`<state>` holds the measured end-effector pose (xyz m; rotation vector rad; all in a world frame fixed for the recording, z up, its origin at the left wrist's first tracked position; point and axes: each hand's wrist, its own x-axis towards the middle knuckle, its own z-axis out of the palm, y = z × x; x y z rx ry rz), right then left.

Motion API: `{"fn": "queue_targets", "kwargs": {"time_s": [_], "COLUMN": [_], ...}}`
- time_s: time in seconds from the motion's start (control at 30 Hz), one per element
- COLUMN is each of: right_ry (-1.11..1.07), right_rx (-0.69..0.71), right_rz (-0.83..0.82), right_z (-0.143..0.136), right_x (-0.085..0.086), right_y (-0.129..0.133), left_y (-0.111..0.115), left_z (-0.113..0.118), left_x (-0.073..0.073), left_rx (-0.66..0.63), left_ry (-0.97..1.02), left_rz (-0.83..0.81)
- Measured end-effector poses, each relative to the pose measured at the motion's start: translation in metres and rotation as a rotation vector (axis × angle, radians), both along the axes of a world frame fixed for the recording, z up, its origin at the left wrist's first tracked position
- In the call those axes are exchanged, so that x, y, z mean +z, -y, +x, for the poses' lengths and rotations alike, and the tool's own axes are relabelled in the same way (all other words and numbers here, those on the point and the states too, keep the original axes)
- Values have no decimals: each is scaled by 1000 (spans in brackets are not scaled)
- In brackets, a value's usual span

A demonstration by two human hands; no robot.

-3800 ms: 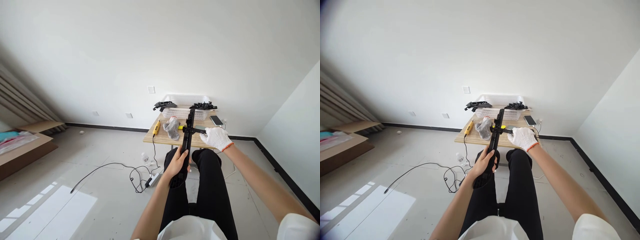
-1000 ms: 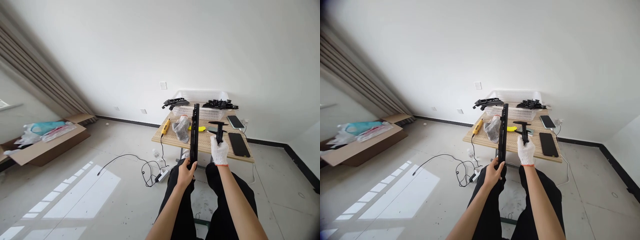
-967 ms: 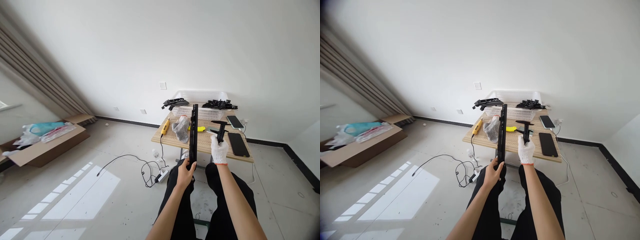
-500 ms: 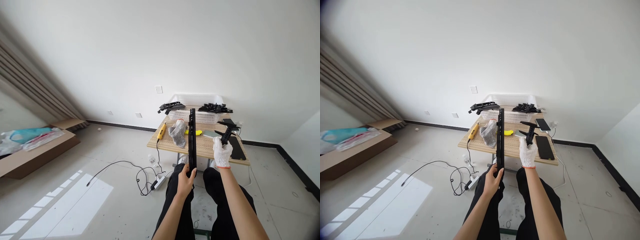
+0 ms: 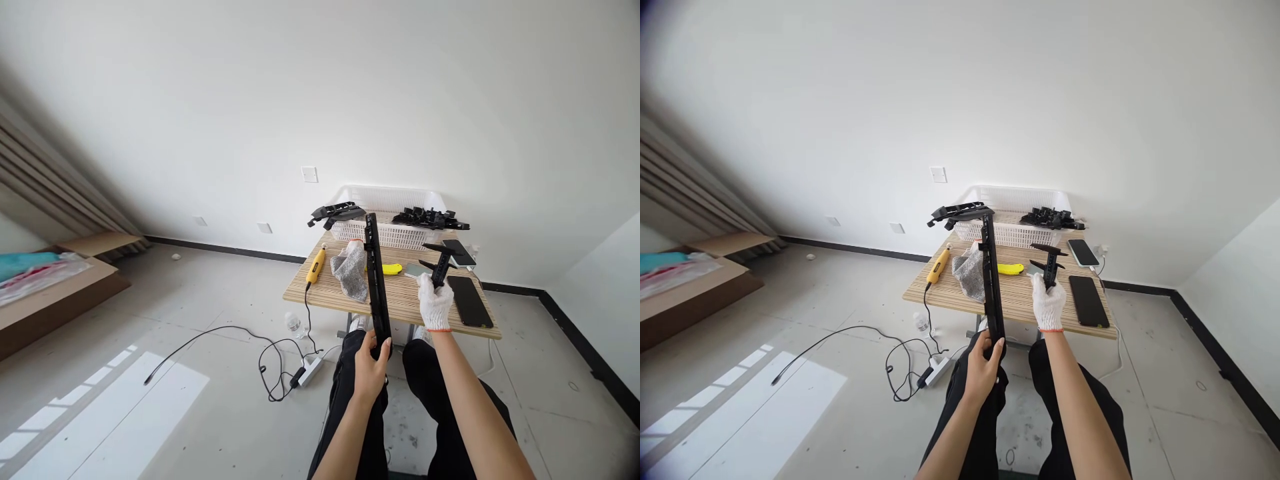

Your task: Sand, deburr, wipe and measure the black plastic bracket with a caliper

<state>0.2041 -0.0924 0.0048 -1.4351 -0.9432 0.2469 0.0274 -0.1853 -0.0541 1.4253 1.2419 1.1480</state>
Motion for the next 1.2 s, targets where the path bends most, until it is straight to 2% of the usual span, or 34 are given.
{"fn": "queue_targets", "kwargs": {"time_s": [0.17, 0.37, 0.5, 0.63, 0.73, 0.87, 1.0, 1.2], "right_ry": [-96, -348, -545, -608, -631, -618, -578, -363], "right_rx": [71, 218, 220, 214, 263, 295, 314, 414], "right_rz": [-28, 75, 111, 87, 58, 20, -8, -111], "right_z": [-1, -3, 2, 11, 15, 16, 15, 18], "right_x": [-10, 9, 24, 32, 36, 36, 28, 16], "right_y": [0, -7, -22, -38, -47, -54, -54, -41], "left_y": [-8, -37, -69, -105, -121, -131, -135, -125], "left_z": [2, 8, 18, 28, 33, 33, 30, 18], "left_x": [2, 8, 25, 46, 52, 51, 51, 53], "left_rx": [35, 18, 21, -16, -78, -142, -169, -180], "left_ry": [-25, -12, 12, 0, -40, -85, -137, -186], "left_rz": [26, 90, 149, 163, 133, 116, 111, 105]}}
